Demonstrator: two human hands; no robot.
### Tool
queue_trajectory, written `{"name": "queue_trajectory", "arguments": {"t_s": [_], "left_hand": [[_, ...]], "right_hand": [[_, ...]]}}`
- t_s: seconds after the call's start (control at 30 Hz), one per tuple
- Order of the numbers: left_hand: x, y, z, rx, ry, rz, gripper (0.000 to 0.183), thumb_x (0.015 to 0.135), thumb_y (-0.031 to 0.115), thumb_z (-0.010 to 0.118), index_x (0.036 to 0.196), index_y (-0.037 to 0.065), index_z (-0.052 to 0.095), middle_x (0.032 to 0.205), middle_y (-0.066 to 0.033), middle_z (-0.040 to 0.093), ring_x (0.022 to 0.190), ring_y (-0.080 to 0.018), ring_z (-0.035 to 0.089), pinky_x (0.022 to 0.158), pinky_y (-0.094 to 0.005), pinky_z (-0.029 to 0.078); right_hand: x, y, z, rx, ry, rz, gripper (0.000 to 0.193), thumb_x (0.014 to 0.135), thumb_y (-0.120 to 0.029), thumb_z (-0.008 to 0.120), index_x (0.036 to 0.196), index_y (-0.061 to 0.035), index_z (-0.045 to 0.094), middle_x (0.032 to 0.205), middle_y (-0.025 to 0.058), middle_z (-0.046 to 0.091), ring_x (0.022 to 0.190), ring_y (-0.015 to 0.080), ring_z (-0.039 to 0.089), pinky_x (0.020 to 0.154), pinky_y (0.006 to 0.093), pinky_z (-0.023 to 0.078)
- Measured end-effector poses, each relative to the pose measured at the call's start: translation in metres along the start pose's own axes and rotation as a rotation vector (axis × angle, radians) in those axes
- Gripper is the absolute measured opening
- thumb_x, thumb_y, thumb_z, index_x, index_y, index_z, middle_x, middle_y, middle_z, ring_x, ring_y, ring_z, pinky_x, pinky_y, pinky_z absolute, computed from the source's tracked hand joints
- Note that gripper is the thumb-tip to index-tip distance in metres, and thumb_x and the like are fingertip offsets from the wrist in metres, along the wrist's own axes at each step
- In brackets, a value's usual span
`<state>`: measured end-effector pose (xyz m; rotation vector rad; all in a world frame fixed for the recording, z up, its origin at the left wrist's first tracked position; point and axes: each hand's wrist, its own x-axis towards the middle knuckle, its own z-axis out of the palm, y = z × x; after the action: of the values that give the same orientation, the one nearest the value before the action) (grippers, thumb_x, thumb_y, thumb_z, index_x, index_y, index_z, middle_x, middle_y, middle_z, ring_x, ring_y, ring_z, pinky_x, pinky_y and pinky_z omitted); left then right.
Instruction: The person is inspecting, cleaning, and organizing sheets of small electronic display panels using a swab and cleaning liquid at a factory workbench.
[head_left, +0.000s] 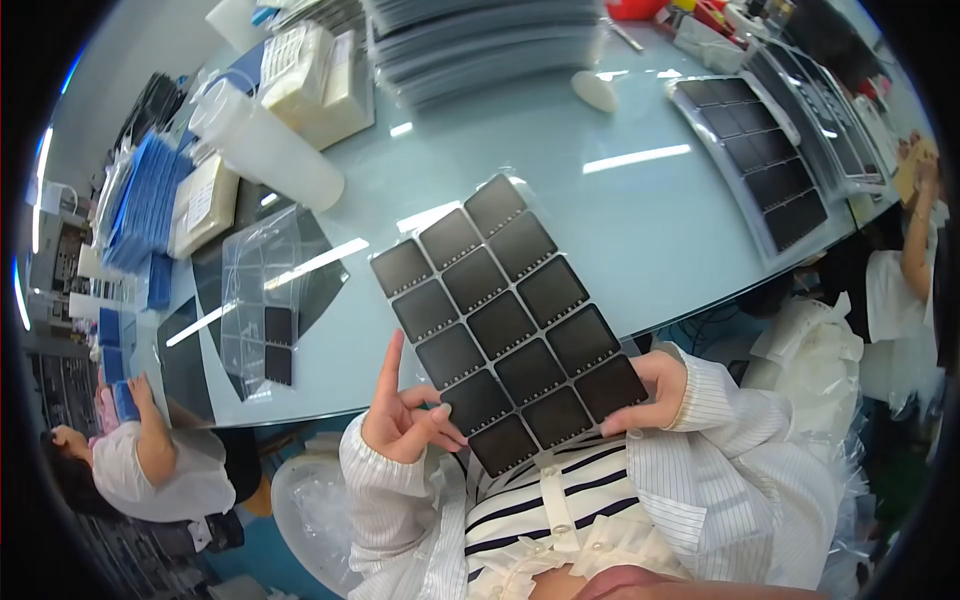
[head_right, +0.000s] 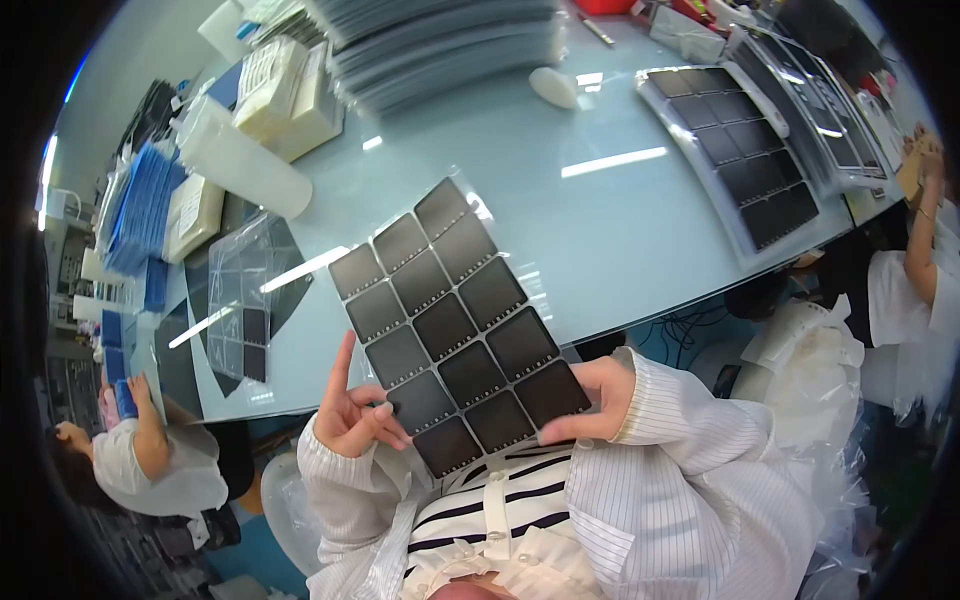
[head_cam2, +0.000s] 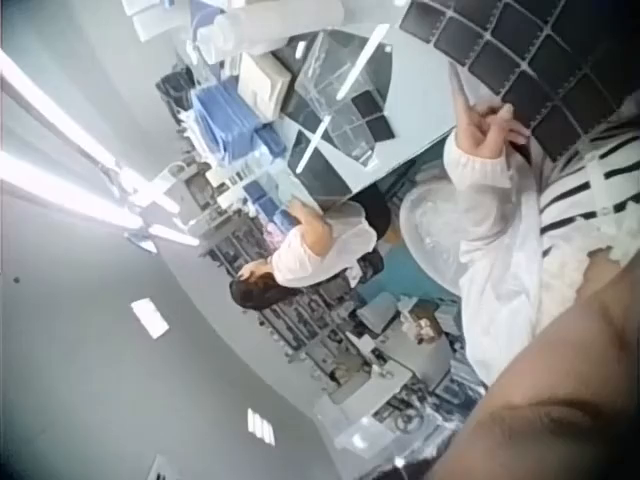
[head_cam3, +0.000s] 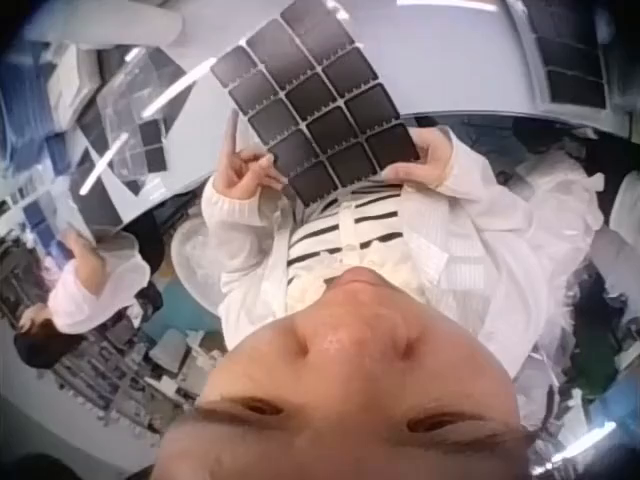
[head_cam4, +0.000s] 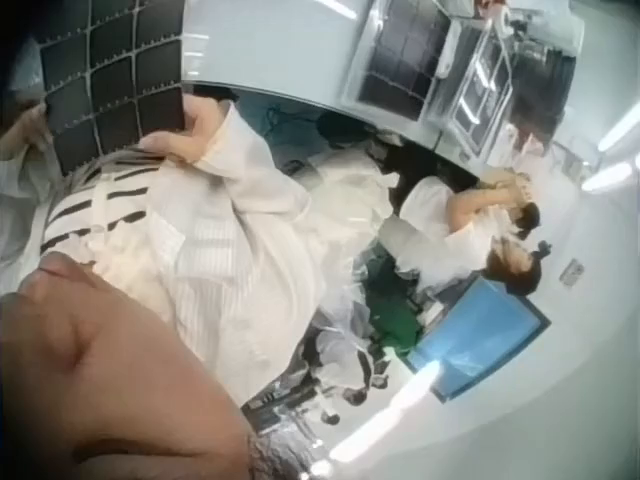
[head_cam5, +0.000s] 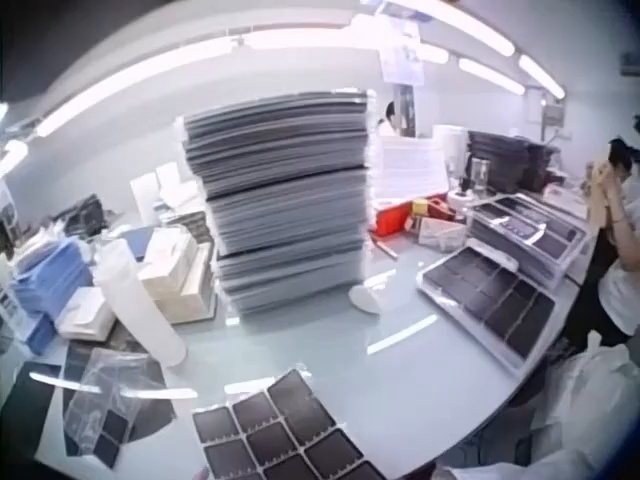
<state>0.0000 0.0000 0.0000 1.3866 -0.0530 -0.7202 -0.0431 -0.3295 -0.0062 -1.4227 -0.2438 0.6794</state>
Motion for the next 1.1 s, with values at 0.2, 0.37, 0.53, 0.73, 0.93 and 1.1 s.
{"name": "queue_trajectory", "arguments": {"t_s": [0.2, 0.37, 0.53, 0.73, 0.93, 1.1], "left_hand": [[0.005, 0.001, -0.001, 0.215, 0.023, 0.078, 0.057, 0.090, 0.005, 0.045, 0.142, 0.004, 0.022, 0.093, -0.0161, 0.063, 0.070, -0.0189, 0.064, 0.063, -0.0251, 0.052], [-0.002, 0.009, -0.006, 0.251, 0.067, 0.078, 0.050, 0.089, 0.007, 0.051, 0.136, -0.001, 0.034, 0.094, -0.0157, 0.064, 0.073, -0.0172, 0.064, 0.064, -0.0243, 0.051], [0.003, 0.009, -0.016, 0.237, 0.059, 0.102, 0.045, 0.091, 0.009, 0.050, 0.133, -0.001, 0.038, 0.094, -0.0148, 0.064, 0.073, -0.0171, 0.064, 0.065, -0.0244, 0.051], [0.007, 0.008, -0.013, 0.288, 0.051, 0.106, 0.046, 0.092, 0.016, 0.051, 0.133, 0.000, 0.039, 0.093, -0.0154, 0.064, 0.071, -0.0180, 0.064, 0.063, -0.0254, 0.053], [0.008, 0.003, -0.016, 0.281, 0.027, 0.117, 0.044, 0.092, 0.014, 0.049, 0.133, -0.001, 0.040, 0.093, -0.0153, 0.064, 0.072, -0.0180, 0.064, 0.064, -0.0257, 0.053], [0.008, 0.003, -0.017, 0.268, 0.042, 0.107, 0.044, 0.092, 0.014, 0.049, 0.132, 0.000, 0.040, 0.093, -0.0152, 0.064, 0.071, -0.0179, 0.064, 0.063, -0.0259, 0.053]], "right_hand": [[-0.029, -0.030, -0.030, -0.159, 0.725, -0.110, 0.030, 0.077, 0.001, 0.062, 0.106, 0.0061, 0.057, 0.078, 0.0062, 0.064, 0.057, 0.0126, 0.061, 0.050, 0.0228, 0.049], [-0.100, -0.043, -0.120, -0.343, 1.095, -0.307, 0.028, 0.077, -0.001, 0.063, 0.105, 0.0007, 0.058, 0.068, 0.0005, 0.057, 0.052, 0.0076, 0.054, 0.044, 0.0199, 0.041], [-0.175, -0.014, -0.202, -0.030, 1.283, -0.497, 0.011, 0.084, -0.006, 0.064, 0.087, -0.0086, 0.053, 0.073, 0.0012, 0.060, 0.053, 0.0087, 0.055, 0.045, 0.0216, 0.045], [-0.166, 0.015, -0.239, 0.212, 1.419, -0.312, 0.016, 0.083, -0.011, 0.066, 0.093, -0.0079, 0.054, 0.074, 0.0032, 0.061, 0.057, 0.0112, 0.060, 0.046, 0.0222, 0.049], [-0.154, 0.008, -0.253, 0.221, 1.589, -0.241, 0.021, 0.080, -0.016, 0.071, 0.076, -0.0106, 0.051, 0.060, -0.0009, 0.052, 0.046, 0.0101, 0.051, 0.041, 0.0210, 0.045], [-0.171, 0.024, -0.271, 0.224, 1.634, -0.159, 0.024, 0.080, -0.015, 0.071, 0.073, -0.0103, 0.049, 0.057, -0.0014, 0.049, 0.043, 0.0098, 0.049, 0.040, 0.0214, 0.045]]}}
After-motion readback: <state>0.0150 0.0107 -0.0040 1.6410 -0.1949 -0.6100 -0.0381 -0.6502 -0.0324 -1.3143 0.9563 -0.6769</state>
